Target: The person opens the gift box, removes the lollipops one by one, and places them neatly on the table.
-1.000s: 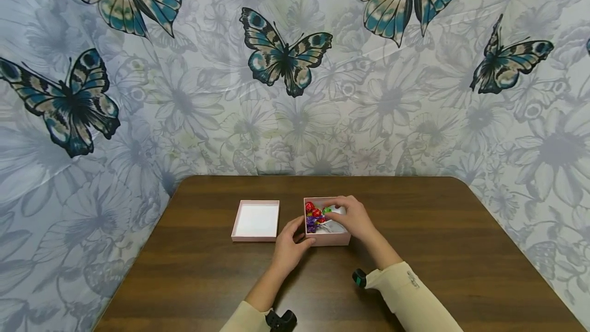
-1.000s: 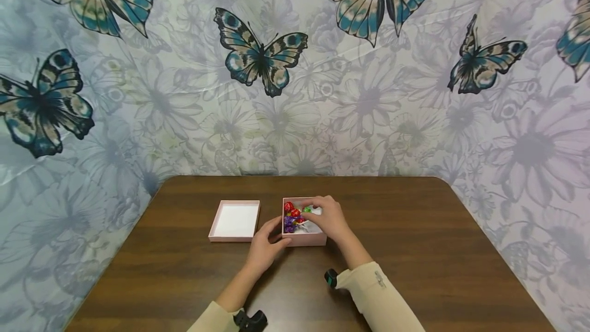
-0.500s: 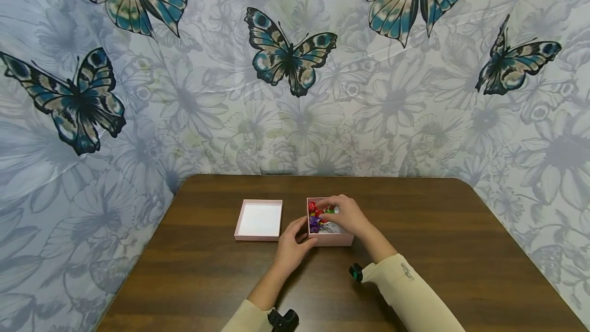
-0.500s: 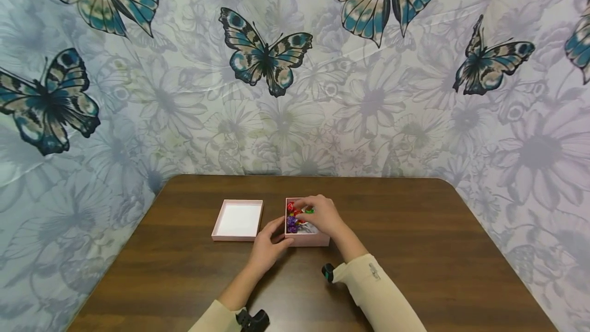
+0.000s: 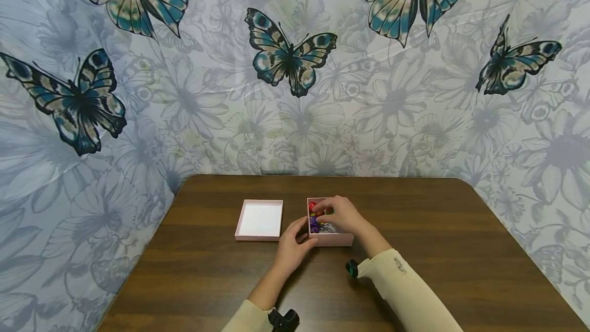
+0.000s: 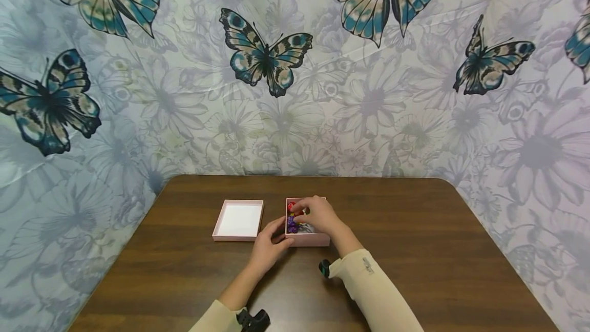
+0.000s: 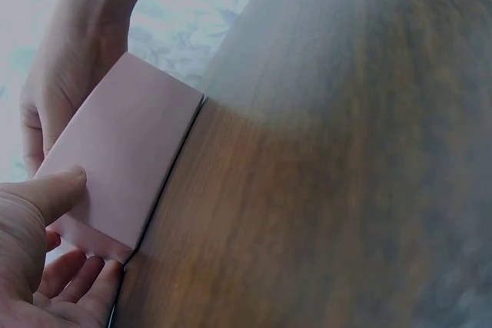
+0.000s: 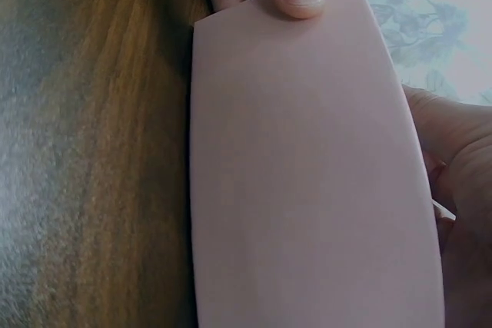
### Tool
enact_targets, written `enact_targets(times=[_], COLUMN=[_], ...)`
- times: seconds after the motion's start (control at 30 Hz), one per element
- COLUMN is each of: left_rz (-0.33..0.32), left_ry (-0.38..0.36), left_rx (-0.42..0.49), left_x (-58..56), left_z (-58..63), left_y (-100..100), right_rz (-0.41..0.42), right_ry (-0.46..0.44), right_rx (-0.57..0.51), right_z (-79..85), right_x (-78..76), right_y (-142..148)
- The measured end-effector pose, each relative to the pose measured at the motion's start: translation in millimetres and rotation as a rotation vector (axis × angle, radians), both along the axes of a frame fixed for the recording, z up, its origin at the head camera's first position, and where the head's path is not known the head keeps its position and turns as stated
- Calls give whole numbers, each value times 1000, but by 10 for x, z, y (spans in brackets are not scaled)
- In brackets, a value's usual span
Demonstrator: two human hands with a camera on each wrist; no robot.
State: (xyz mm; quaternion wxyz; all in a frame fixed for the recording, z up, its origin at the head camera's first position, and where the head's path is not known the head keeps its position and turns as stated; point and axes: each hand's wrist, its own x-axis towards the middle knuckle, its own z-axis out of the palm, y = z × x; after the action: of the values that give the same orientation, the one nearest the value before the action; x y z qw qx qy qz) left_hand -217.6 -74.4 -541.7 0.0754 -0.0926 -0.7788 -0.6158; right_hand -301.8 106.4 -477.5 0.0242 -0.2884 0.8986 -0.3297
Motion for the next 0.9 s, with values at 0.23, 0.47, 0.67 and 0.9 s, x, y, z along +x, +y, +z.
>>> enact_targets(times=[0.23,0.47,0.67,0.9], left_rz=[5,0,-6,-3], left_ry=[7,30,2,-9], left_rx=[-7,6,13,7], left_x=[-9,-8,2,9], left_z=[-3,-9,2,19], left_y=[5,7,9,14], right_rz=[21,49,56,41], right_ry=[64,136,196,195], right_rx=[53,122,166,174], right_z=[-21,-37,-36,-27], right_x=[-30,-13,8,30], right_y=[-23,-35,-59,-69])
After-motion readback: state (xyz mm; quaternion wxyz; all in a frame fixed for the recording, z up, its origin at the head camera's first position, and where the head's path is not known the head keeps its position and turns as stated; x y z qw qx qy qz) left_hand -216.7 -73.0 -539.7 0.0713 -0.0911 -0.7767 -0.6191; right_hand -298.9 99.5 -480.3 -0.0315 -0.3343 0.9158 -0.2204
